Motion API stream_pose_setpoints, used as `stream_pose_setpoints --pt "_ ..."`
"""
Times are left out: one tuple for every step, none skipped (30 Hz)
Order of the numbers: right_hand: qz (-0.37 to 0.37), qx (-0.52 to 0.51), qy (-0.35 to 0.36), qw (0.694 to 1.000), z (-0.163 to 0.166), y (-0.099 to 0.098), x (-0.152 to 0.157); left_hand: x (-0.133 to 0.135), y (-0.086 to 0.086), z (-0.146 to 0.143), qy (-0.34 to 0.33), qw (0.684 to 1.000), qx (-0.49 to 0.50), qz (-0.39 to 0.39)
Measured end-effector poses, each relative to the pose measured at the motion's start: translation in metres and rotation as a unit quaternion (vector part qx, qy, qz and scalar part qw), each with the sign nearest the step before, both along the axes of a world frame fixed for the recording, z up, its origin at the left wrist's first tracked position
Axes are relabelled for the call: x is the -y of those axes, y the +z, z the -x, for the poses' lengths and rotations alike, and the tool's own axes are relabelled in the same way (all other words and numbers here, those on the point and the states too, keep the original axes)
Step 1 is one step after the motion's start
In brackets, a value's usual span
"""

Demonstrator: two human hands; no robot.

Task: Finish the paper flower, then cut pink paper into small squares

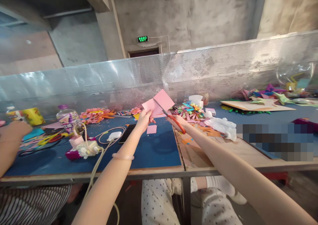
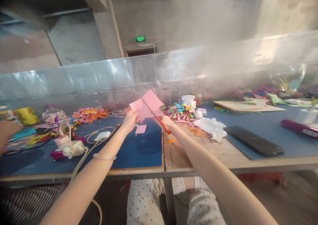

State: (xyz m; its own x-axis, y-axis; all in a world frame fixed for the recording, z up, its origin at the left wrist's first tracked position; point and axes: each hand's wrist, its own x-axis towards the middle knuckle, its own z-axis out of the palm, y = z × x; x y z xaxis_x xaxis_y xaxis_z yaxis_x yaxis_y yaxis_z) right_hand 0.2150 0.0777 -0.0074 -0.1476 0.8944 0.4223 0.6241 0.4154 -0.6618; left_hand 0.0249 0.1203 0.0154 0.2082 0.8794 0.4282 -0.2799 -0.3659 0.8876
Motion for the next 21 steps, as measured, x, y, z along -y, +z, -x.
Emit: stream_pose_setpoints --pt "-0.007 0.003 0.004 1.000 -0.001 -0.001 -0.003 0.000 0.000 0.000 -0.001 1.000 -0.001 -0.001" --pt "-0.012 0.006 0.009 1.000 -0.002 -0.003 -0.006 -0.001 -0.001 0.000 -0.002 1.000 -0.002 -0.003" --pt "-0.014 0.009 0.014 1.000 -0.002 -0.004 -0.009 -0.002 -0.001 0.001 -0.003 1.000 -0.004 -0.004" --pt "-0.013 0.010 0.017 1.000 -0.003 -0.005 -0.011 -0.002 -0.002 0.001 -0.004 1.000 -0.005 -0.004" --pt "-0.012 0.009 0.019 1.000 -0.003 -0.006 -0.013 -0.003 -0.002 0.001 -0.003 1.000 -0.006 -0.004" --pt "-0.011 0.007 0.018 1.000 -0.003 -0.006 -0.013 -0.003 -0.002 0.002 -0.002 1.000 -0.008 -0.003" --pt "-0.010 0.003 0.015 1.000 -0.003 -0.005 -0.012 -0.004 -0.003 0.002 0.000 1.000 -0.009 -0.002" --pt "-0.011 -0.001 0.012 1.000 -0.003 -0.004 -0.009 -0.003 -0.003 0.002 0.002 1.000 -0.010 0.000" --pt "-0.011 -0.003 0.007 1.000 -0.002 -0.003 -0.007 -0.003 -0.002 0.002 0.003 1.000 -0.012 0.002" --pt "-0.011 -0.003 0.004 1.000 -0.002 -0.002 -0.003 -0.002 -0.002 0.002 0.003 1.000 -0.013 0.004" --pt "-0.009 -0.002 0.003 1.000 -0.001 -0.001 0.000 -0.002 -0.002 0.002 0.002 1.000 -0.014 0.005" --pt "-0.006 -0.002 0.003 1.000 -0.001 0.000 0.003 -0.001 -0.001 0.002 0.001 1.000 -0.015 0.007" --pt "-0.001 -0.002 0.004 1.000 0.000 0.001 0.005 0.000 -0.001 0.001 0.001 1.000 -0.016 0.010" --pt "0.003 -0.005 0.005 1.000 0.000 0.001 0.007 0.001 0.000 0.001 0.002 1.000 -0.017 0.013" --pt "0.005 -0.011 0.008 1.000 0.001 0.001 0.007 0.002 0.000 0.001 0.004 1.000 -0.017 0.016" --pt "0.006 -0.019 0.010 1.000 0.001 0.001 0.007 0.002 0.000 0.001 0.006 1.000 -0.018 0.019" --pt "0.008 -0.028 0.013 0.999 0.001 0.000 0.007 0.002 0.001 0.000 0.006 1.000 -0.019 0.021" --pt "0.012 -0.040 0.020 0.999 0.002 0.000 0.006 0.002 0.001 0.001 0.007 1.000 -0.018 0.020" --pt "0.020 -0.052 0.035 0.998 0.002 -0.001 0.005 0.002 0.001 0.001 0.008 1.000 -0.017 0.019" --pt "0.034 -0.064 0.054 0.996 0.003 -0.001 0.004 0.001 0.001 0.001 0.010 1.000 -0.015 0.018" --pt "0.051 -0.076 0.077 0.993 0.003 -0.001 0.004 0.001 0.001 0.001 0.014 1.000 -0.013 0.017"
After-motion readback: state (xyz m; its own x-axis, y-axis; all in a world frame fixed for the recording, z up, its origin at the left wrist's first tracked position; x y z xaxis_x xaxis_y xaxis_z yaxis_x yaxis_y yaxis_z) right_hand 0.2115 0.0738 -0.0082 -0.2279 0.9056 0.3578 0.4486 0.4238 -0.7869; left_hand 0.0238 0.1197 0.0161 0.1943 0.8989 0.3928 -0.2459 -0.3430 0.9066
